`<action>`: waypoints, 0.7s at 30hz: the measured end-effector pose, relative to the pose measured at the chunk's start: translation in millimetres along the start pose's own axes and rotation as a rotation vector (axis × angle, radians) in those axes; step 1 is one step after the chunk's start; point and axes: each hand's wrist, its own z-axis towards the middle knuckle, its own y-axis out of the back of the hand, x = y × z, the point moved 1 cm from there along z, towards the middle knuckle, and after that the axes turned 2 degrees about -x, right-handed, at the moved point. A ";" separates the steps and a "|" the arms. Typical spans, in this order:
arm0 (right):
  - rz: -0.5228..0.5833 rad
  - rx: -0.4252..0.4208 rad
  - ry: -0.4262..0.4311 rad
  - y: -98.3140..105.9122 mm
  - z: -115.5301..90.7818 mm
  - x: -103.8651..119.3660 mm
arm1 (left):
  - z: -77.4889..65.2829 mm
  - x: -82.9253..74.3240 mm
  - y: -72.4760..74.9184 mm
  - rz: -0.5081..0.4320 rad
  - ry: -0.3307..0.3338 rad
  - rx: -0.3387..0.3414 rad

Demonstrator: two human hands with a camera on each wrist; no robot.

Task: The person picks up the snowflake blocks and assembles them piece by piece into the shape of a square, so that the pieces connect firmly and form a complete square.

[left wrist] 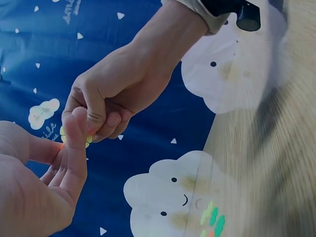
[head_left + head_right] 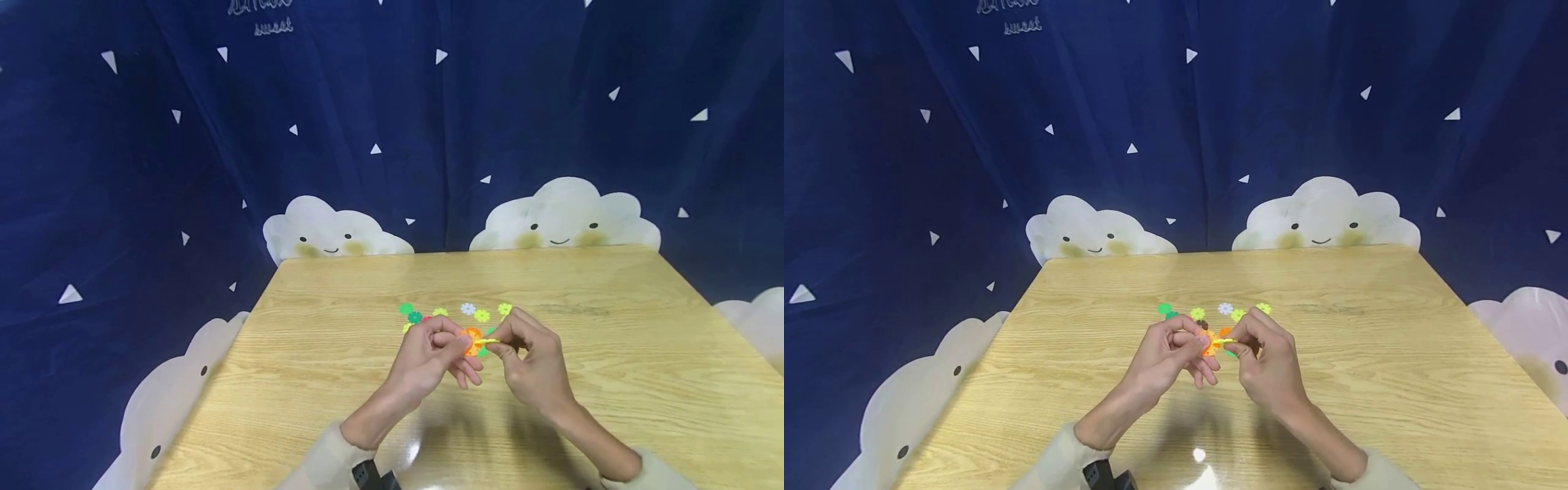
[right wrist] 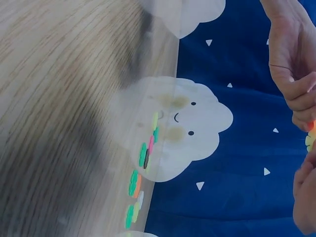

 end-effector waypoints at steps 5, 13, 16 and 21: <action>-0.010 0.061 -0.014 4.4 0.3 -1.7 | 0.0 1.8 1.7 0.001 0.027 0.005; 0.052 0.165 0.008 7.7 6.6 -3.2 | -2.5 -2.6 9.5 0.113 0.079 -0.031; 0.049 0.208 -0.017 7.8 8.2 -4.0 | -2.1 -4.3 11.4 0.147 0.099 -0.014; 0.043 0.243 -0.056 7.6 10.7 -6.8 | -0.5 -5.8 13.6 0.196 0.085 0.040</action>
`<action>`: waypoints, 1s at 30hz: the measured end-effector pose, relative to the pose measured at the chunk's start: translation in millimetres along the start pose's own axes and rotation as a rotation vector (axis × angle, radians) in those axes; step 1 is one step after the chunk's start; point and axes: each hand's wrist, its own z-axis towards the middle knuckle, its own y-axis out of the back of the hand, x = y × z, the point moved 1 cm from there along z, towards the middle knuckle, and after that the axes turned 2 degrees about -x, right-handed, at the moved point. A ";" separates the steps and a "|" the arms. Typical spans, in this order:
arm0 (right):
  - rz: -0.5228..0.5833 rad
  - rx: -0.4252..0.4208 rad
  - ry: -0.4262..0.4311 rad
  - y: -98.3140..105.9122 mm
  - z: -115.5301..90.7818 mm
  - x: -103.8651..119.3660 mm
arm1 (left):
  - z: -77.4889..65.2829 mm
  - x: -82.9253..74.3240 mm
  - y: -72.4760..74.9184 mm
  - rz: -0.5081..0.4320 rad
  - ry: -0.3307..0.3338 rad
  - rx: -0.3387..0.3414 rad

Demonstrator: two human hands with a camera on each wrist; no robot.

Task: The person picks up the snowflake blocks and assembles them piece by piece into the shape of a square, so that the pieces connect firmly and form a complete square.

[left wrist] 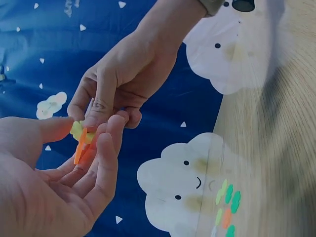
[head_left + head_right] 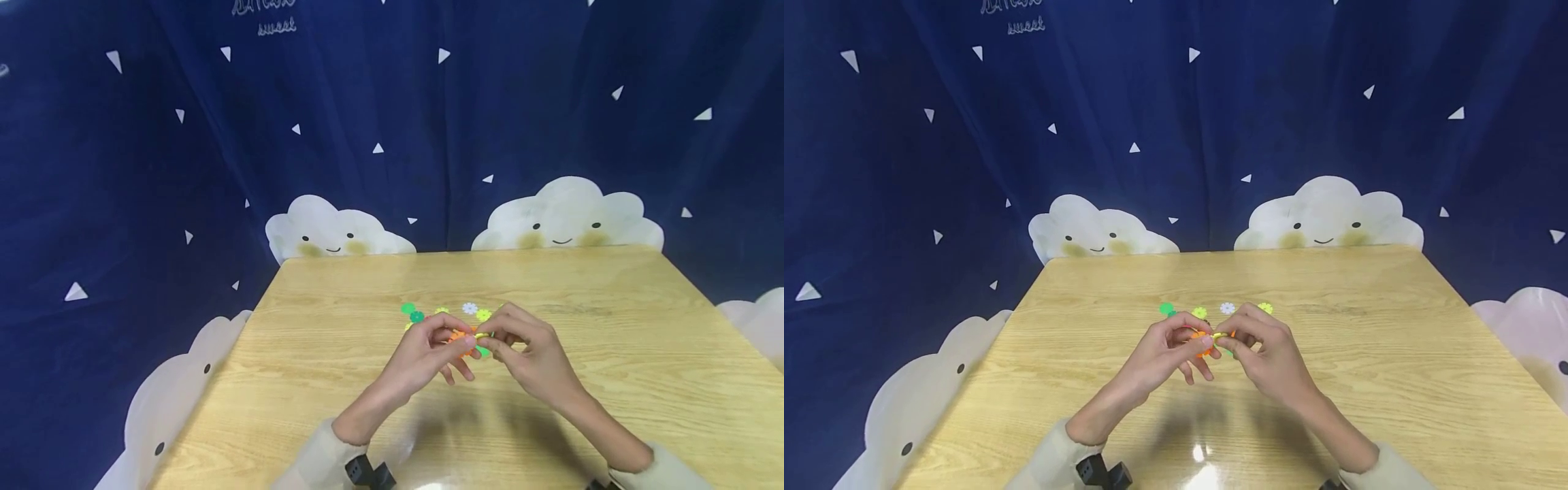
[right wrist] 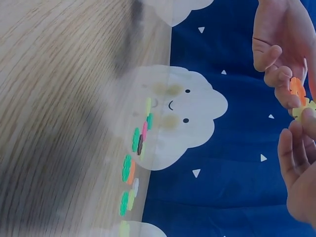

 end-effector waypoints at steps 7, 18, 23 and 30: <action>0.044 0.021 0.006 -2.2 0.7 -2.0 | 0.4 2.2 2.4 0.034 -0.007 0.027; 0.052 0.014 0.019 -3.0 0.9 -5.5 | 0.6 2.9 1.0 0.016 -0.012 -0.007; 0.133 0.042 0.010 -1.3 0.7 -9.5 | 0.1 3.2 1.7 0.021 -0.016 -0.017; 0.266 0.016 -0.025 5.9 0.6 -16.5 | -1.3 4.8 1.5 0.020 0.007 -0.057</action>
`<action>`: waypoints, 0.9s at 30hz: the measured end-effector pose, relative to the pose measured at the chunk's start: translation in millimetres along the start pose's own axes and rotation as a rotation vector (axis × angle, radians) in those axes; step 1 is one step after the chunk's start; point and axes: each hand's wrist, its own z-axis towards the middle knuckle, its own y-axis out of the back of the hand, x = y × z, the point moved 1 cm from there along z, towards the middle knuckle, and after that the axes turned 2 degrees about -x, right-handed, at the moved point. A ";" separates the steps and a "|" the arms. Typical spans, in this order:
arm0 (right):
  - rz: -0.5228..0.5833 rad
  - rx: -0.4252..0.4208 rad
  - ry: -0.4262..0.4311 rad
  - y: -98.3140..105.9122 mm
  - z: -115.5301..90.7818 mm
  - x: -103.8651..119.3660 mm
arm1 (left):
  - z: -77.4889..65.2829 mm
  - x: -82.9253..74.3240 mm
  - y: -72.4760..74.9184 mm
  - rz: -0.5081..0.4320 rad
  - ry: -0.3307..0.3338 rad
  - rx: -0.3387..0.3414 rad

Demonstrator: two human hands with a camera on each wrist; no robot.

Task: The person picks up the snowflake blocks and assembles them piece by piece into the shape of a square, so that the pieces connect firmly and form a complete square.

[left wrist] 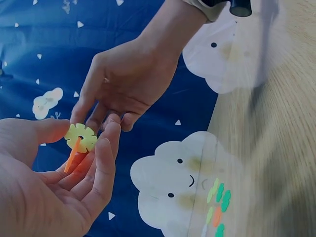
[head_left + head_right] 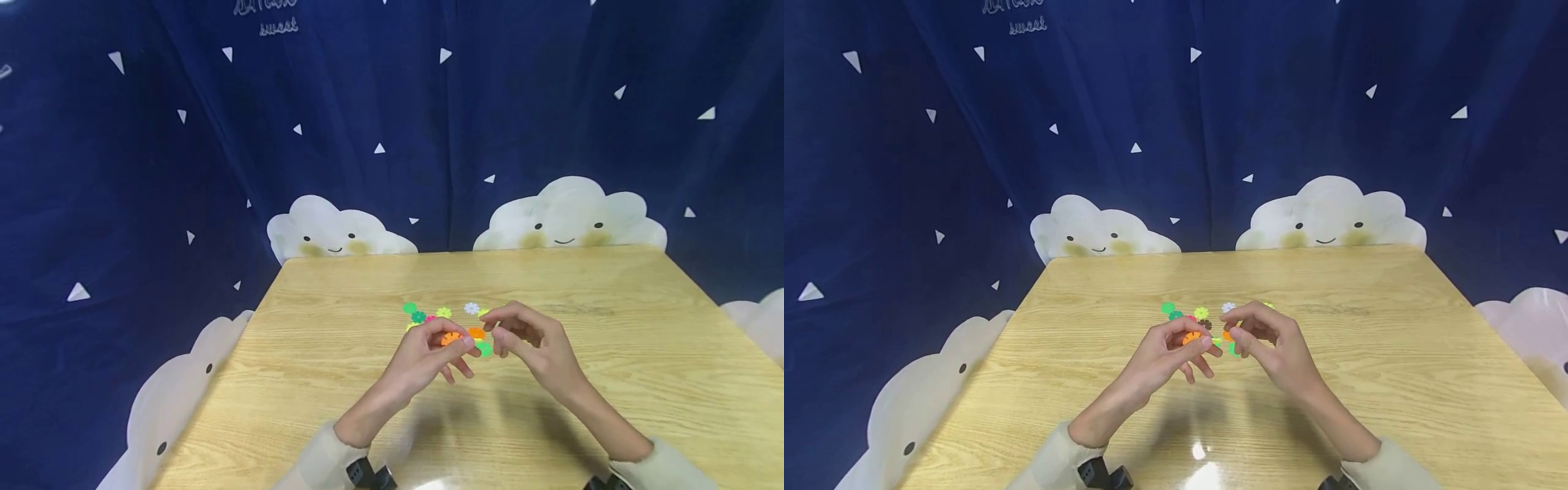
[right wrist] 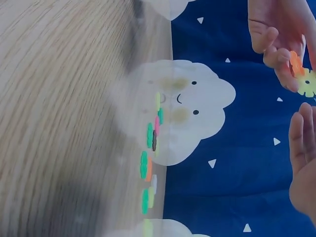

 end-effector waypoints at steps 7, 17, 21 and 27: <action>0.026 -0.096 -0.336 4.7 4.4 -19.5 | -0.7 -0.4 0.8 0.010 0.004 -0.016; 0.088 -0.074 -0.726 8.2 -6.8 -60.0 | -1.9 0.0 2.3 0.011 0.016 -0.027; 0.089 -0.030 -0.783 5.8 -11.4 -71.5 | -0.7 0.3 3.5 0.006 0.019 -0.034; 0.097 0.025 -0.834 0.3 -19.0 -85.1 | -0.4 1.6 4.7 0.002 0.031 -0.041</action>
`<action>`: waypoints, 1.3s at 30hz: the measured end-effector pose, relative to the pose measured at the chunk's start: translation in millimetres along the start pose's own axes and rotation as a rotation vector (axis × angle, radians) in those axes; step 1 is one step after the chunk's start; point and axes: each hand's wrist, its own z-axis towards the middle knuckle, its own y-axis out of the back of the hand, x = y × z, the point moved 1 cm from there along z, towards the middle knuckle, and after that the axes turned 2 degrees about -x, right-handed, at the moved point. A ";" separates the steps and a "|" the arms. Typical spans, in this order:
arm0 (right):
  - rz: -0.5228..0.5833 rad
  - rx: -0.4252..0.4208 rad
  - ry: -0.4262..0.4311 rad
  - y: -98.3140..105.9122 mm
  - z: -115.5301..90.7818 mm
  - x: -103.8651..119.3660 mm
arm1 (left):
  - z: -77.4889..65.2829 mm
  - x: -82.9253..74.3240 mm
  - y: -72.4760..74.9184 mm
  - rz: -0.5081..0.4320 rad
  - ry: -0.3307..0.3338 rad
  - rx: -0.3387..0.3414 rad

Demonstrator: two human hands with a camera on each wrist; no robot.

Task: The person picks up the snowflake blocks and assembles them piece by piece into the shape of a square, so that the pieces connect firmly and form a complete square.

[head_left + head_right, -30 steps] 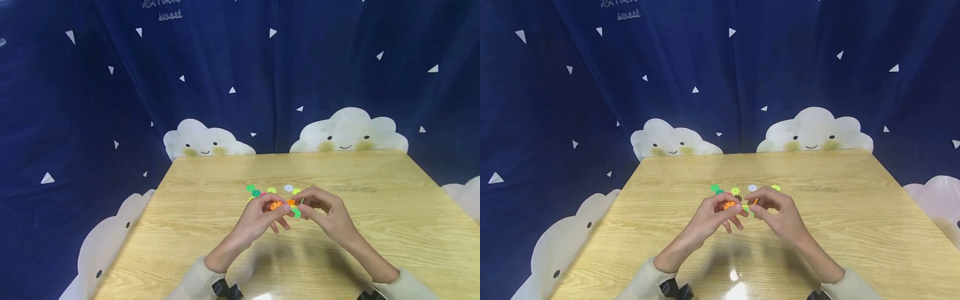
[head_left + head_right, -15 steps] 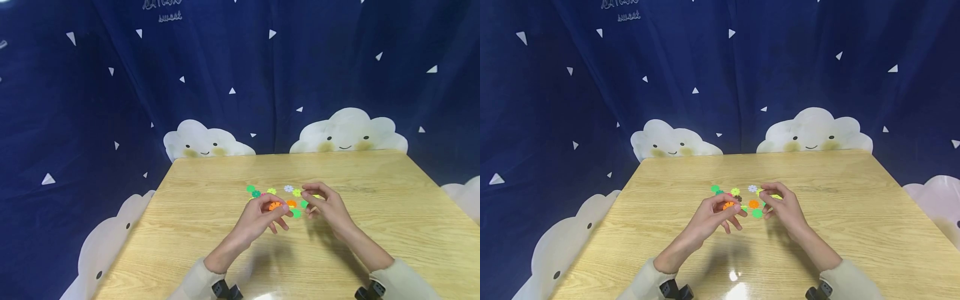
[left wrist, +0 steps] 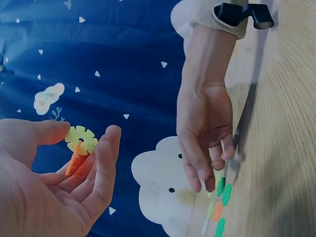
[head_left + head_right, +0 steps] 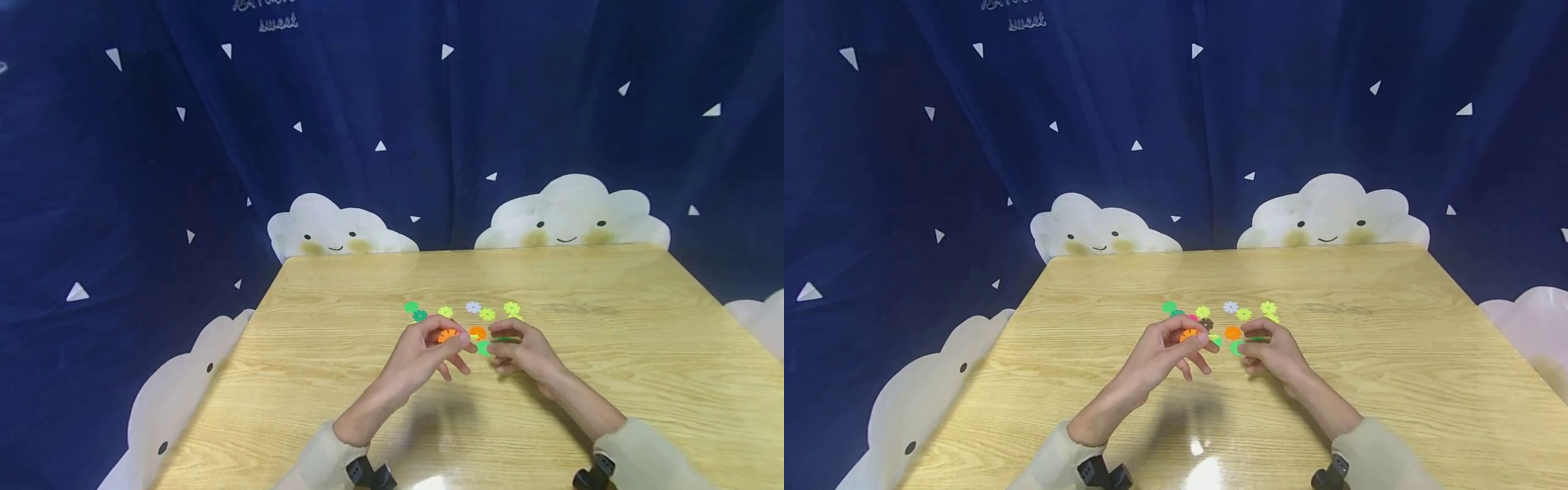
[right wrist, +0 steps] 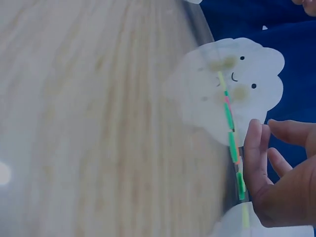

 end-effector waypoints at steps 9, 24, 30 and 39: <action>-0.034 -0.008 -0.020 -3.3 7.3 -7.5 | 0.6 0.3 0.4 0.002 -0.011 0.001; -0.214 -0.057 0.018 -13.6 13.7 -6.0 | -0.6 -3.0 -2.2 0.013 -0.019 0.004; -0.214 -0.043 -0.007 -14.3 12.9 -5.5 | -1.1 -2.4 -2.9 0.009 -0.017 0.013; -0.212 0.006 -0.023 -12.2 12.2 -2.1 | -1.4 -3.0 -4.4 0.010 -0.017 0.018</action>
